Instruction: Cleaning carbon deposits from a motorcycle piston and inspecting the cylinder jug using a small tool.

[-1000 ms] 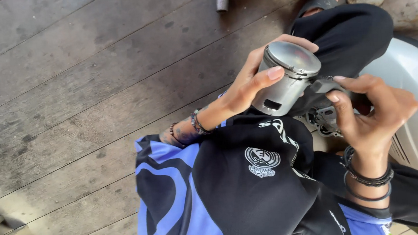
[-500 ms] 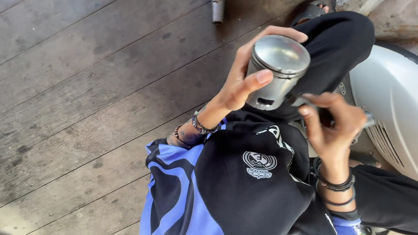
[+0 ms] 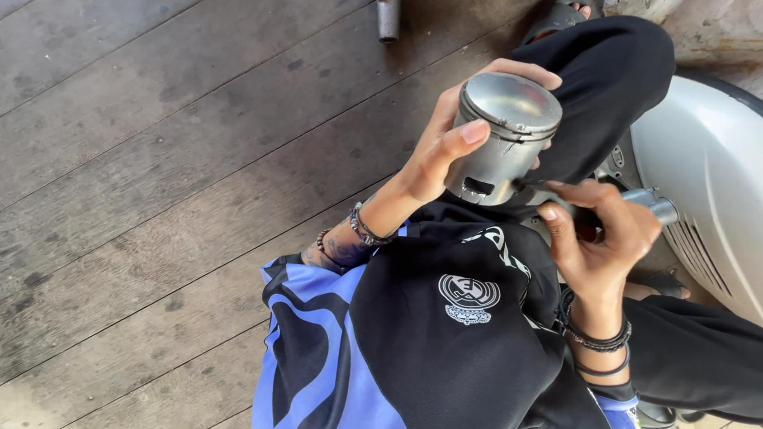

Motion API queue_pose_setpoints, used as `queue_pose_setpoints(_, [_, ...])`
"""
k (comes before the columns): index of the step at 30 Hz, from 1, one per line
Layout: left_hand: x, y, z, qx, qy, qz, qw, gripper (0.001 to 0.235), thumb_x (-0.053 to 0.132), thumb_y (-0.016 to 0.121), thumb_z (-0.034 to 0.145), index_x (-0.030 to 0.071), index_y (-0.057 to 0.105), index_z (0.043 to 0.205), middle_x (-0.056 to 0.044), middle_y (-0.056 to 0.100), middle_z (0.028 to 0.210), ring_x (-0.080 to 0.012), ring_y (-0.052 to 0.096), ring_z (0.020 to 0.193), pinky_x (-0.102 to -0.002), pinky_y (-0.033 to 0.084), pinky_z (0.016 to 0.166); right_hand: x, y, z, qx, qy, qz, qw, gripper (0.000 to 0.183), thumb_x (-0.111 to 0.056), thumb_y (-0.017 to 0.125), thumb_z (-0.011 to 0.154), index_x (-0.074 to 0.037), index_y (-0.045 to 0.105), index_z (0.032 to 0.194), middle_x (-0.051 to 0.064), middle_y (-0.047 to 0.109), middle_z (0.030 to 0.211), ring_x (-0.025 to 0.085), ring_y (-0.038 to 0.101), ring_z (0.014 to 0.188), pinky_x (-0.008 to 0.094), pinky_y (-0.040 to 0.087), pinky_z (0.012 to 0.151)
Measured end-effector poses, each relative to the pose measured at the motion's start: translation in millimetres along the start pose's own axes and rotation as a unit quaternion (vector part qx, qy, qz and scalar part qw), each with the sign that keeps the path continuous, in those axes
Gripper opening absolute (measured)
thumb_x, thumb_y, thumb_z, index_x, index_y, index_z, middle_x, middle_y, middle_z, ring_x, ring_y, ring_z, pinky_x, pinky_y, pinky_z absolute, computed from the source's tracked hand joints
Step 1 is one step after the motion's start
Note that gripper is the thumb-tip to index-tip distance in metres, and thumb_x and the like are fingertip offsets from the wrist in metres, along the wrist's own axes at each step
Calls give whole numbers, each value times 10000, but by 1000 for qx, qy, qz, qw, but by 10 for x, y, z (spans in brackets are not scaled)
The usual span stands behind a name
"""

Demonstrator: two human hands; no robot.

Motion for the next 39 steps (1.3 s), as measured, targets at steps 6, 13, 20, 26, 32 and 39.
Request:
queue_pose_setpoints(6, [-136, 82, -7, -28, 25, 76, 996, 627, 583, 608, 980, 80, 590, 1352, -14, 677, 1312, -123, 691, 1154, -284, 551, 1053, 23, -127, -50, 68, 27, 40, 997, 440, -332, 629, 1042, 97, 648, 946, 178, 667, 792, 186, 510, 612, 323, 380, 614])
queue_pose_setpoints(13, [-57, -64, -1, 19, 24, 80, 996, 654, 600, 620, 940, 60, 595, 1309, -34, 692, 1173, -136, 703, 1003, -262, 567, 905, 32, 44, -8, -10, 35, 31, 999, 291, -226, 709, 1020, 56, 695, 953, 167, 745, 939, 237, 684, 775, 330, 467, 711])
queue_pose_setpoints(20, [-107, -7, 22, -20, 29, 97, 995, 634, 608, 617, 960, 96, 585, 1333, -30, 686, 1244, -135, 697, 1101, -278, 564, 1000, 99, -42, -77, 33, 34, 20, 999, 386, -314, 654, 1036, 63, 686, 963, 164, 721, 890, 217, 628, 701, 323, 433, 655])
queue_pose_setpoints(26, [-90, 16, -6, -20, 22, 106, 994, 627, 604, 590, 968, 80, 597, 1313, -24, 669, 1274, -142, 694, 1098, -283, 554, 998, 19, -69, 0, 42, 33, 29, 998, 387, -301, 657, 1040, 73, 683, 944, 172, 721, 885, 224, 621, 690, 332, 434, 658])
queue_pose_setpoints(32, [-112, 53, 7, -54, 25, 97, 994, 640, 611, 607, 970, 84, 576, 1333, -33, 680, 1253, -147, 697, 1112, -289, 569, 1011, 40, -37, -142, 40, 37, 23, 998, 391, -322, 635, 1040, 56, 681, 951, 154, 700, 855, 213, 603, 675, 326, 421, 649])
queue_pose_setpoints(39, [-54, 67, -5, -47, 29, 113, 992, 616, 599, 608, 970, 108, 568, 1340, -24, 687, 1250, -139, 702, 1115, -283, 567, 1016, 85, -92, -89, 60, 44, 26, 997, 428, -346, 652, 1036, 74, 704, 969, 155, 706, 865, 232, 638, 723, 340, 467, 699])
Point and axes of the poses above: each hand's wrist, its own z-axis towards the middle knuckle, its own y-axis out of the palm, x = y × z, the point moved 10 cm from there along z, towards the middle knuckle
